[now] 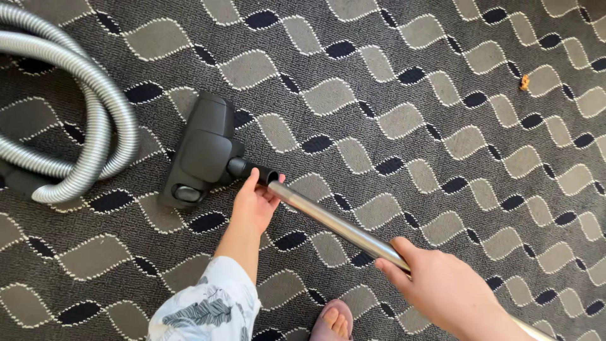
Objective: The person assembles a vacuum cleaner by connecting the extension tubes, attaching the floor head, and inserting the hose into the canister body.
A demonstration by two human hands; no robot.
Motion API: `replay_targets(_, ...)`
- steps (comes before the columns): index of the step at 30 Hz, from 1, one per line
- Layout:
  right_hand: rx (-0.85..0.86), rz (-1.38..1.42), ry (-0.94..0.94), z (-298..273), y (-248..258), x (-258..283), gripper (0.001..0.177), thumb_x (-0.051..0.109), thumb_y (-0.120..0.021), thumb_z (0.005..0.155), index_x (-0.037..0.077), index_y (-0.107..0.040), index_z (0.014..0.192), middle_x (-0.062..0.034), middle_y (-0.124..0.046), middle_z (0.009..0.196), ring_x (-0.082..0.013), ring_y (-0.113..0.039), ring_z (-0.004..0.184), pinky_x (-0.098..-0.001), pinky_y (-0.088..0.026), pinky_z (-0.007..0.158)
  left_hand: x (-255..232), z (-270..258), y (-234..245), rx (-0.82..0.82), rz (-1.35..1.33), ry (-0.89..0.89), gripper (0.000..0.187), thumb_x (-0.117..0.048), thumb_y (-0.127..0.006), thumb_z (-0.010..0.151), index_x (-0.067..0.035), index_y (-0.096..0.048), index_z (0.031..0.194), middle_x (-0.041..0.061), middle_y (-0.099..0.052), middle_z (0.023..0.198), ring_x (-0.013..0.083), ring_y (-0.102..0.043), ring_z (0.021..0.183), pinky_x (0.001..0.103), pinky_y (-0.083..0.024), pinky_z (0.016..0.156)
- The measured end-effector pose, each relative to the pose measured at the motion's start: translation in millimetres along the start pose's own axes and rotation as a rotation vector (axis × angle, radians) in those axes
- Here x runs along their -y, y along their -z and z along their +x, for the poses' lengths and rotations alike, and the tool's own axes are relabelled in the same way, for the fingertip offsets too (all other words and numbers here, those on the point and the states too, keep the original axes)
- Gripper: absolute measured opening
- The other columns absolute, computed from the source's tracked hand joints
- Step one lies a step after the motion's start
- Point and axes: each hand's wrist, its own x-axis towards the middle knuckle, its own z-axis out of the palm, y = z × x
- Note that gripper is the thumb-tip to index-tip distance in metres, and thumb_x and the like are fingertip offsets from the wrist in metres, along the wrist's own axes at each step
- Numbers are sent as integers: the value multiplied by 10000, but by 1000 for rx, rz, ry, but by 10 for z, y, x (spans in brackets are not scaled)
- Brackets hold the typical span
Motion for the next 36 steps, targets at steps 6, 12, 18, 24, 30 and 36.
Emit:
replay_targets(6, 4, -65, 24, 39, 83, -91, 406, 611, -545, 919, 246, -598, 1089, -124, -737, 745, -358, -738, 782, -510, -576, 748, 91, 4, 134, 0, 40, 13, 355, -299, -657, 976, 3, -582, 1148, 126, -652, 1054, 287, -697, 1004, 411, -585, 916)
replay_targets(12, 85, -155, 11, 116, 215, -42, 429, 590, -491, 902, 270, -592, 1169, -104, -745, 780, -341, -747, 812, -493, -578, 791, 48, 1, 206, -56, 58, 70, 294, -246, -622, 939, -2, -549, 1086, 138, -615, 981, 291, -674, 908, 430, -572, 868)
replay_targets(18, 164, -190, -22, 289, 373, 53, 433, 610, -510, 960, 240, -607, 1162, -109, -736, 756, -292, -762, 764, -458, -593, 765, 7, -8, 153, -87, 144, 96, 280, -302, -587, 954, -51, -495, 1036, 83, -530, 883, 207, -569, 772, 462, -544, 849)
replay_targets(24, 39, -281, 38, 227, 145, 282, 436, 591, -434, 944, 201, -548, 1102, -96, -721, 722, -315, -750, 720, -471, -607, 717, 219, 117, -7, -171, 8, 51, 281, -292, -570, 959, -38, -491, 1049, 82, -554, 884, 220, -602, 794, 441, -572, 805)
replay_targets(30, -39, -221, 145, 218, 84, 342, 411, 565, -477, 942, 175, -524, 1060, -116, -701, 664, -371, -721, 652, -506, -583, 620, -7, -102, 27, -27, -45, -23, 239, -272, -606, 926, -57, -533, 1000, 82, -586, 870, 212, -634, 767, 405, -547, 728)
replay_targets(36, -150, -219, 250, -356, 248, 389, 335, 414, -619, 879, 147, -503, 1044, -122, -719, 761, -359, -727, 739, -500, -576, 656, -467, -936, -526, -191, -240, -54, 289, -257, -697, 885, -82, -472, 841, 40, -506, 805, 170, -551, 671, 512, -613, 890)
